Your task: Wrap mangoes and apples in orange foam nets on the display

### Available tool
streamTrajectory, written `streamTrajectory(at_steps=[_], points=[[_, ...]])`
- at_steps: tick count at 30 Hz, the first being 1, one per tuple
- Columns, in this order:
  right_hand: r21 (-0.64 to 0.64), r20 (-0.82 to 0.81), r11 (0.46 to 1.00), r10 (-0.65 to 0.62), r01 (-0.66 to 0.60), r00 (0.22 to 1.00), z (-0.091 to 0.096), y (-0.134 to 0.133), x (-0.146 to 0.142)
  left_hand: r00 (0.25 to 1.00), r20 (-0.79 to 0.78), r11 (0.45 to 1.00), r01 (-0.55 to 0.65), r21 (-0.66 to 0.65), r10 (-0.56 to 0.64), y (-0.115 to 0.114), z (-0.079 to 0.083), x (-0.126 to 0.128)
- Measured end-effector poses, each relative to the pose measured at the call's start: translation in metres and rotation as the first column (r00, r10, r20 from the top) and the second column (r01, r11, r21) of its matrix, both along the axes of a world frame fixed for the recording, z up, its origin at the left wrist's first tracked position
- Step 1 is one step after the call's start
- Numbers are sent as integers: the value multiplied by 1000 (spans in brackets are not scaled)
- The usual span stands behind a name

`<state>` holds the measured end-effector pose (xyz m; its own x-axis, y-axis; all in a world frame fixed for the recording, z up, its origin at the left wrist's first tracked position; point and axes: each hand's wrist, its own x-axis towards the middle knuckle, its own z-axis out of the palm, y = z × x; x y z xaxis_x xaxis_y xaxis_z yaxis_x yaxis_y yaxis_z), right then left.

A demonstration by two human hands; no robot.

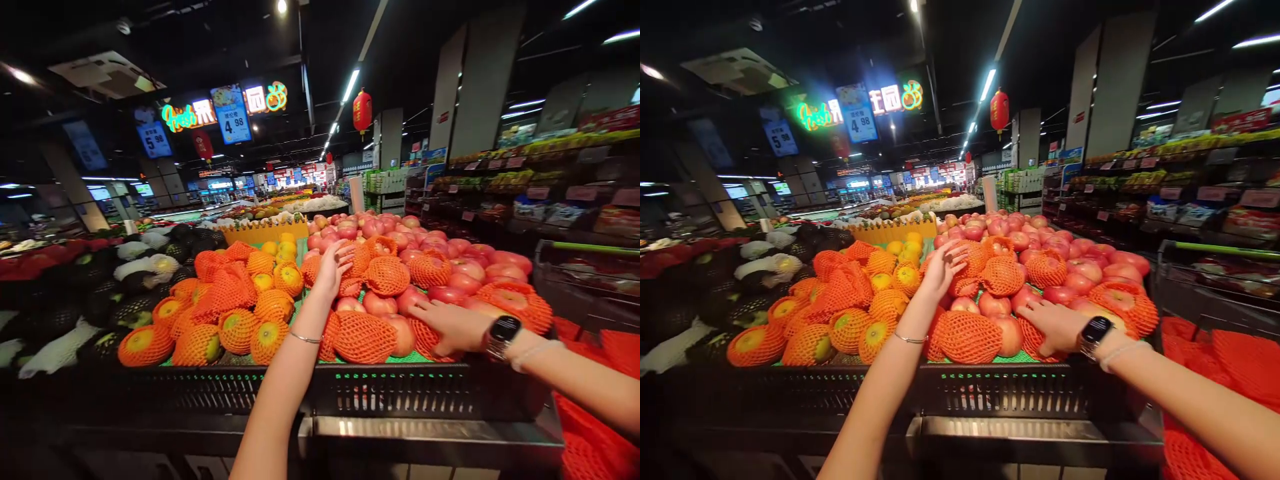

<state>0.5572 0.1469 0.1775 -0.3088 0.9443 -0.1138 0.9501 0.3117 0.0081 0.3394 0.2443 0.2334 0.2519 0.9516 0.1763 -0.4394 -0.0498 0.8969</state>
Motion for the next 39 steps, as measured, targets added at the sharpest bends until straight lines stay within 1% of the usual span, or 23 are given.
streamTrajectory(at_steps=[3,5,6,7,8,9,10,11,12,13,14,16,17,19,21,22,24,25,27,30,32,35,39], points=[[1,-72,1000,-11,11,997,-7,-1,5,976,-197,987,-65,148,94,2,-1,2],[-31,-128,999,-17,14,992,-4,-3,7,948,-262,964,-119,240,182,-1,5,-2],[-39,-134,999,-23,18,991,-1,-4,7,911,-303,932,-182,314,280,-3,9,-8],[-25,-125,999,-27,24,992,3,-4,7,833,-349,869,-276,411,429,-5,13,-16],[17,-108,1000,-24,26,994,8,-5,5,683,-392,759,-382,528,616,-7,18,-26],[81,-88,996,-16,24,996,13,-5,3,454,-416,608,-465,643,787,-8,22,-39],[157,-70,987,-4,15,998,19,-5,-1,195,-423,459,-520,720,885,-8,25,-53],[233,-58,972,15,-1,998,25,-5,-6,-18,-451,366,-555,747,892,-7,27,-68],[302,-55,953,41,-22,998,32,-5,-11,-144,-521,348,-593,726,841,-4,28,-82],[353,-56,934,74,-49,996,39,-5,-17,-191,-617,387,-630,674,764,0,27,-95],[385,-59,919,113,-82,992,47,-5,-22,-184,-708,451,-657,605,681,4,26,-105],[418,-73,897,188,-141,979,62,-3,-32,-126,-817,577,-649,497,562,15,20,-117],[434,-83,887,213,-157,974,69,-1,-35,-103,-837,621,-622,476,538,19,18,-118],[499,-116,855,229,-143,967,81,6,-39,-89,-835,671,-552,495,543,26,14,-116],[591,-182,803,233,-83,955,91,17,-39,-98,-823,685,-504,526,560,29,13,-113],[627,-227,777,248,-53,942,94,22,-39,-115,-820,680,-501,535,561,31,12,-112],[667,-325,745,313,-18,892,100,33,-42,-173,-824,653,-532,539,539,33,12,-115],[679,-365,734,354,-14,861,101,38,-45,-194,-837,653,-545,526,512,34,11,-118],[702,-409,712,432,-25,804,102,47,-54,-201,-869,691,-537,484,452,38,9,-123],[741,-441,671,505,-16,742,96,57,-69,-170,-891,763,-464,450,421,42,5,-128],[751,-480,660,525,19,703,87,64,-74,-167,-884,777,-425,464,436,44,3,-129],[739,-521,671,516,57,681,72,73,-72,-169,-872,790,-372,487,459,43,1,-127],[718,-564,689,492,99,663,59,76,-61,-165,-837,763,-350,544,521,40,4,-125]])
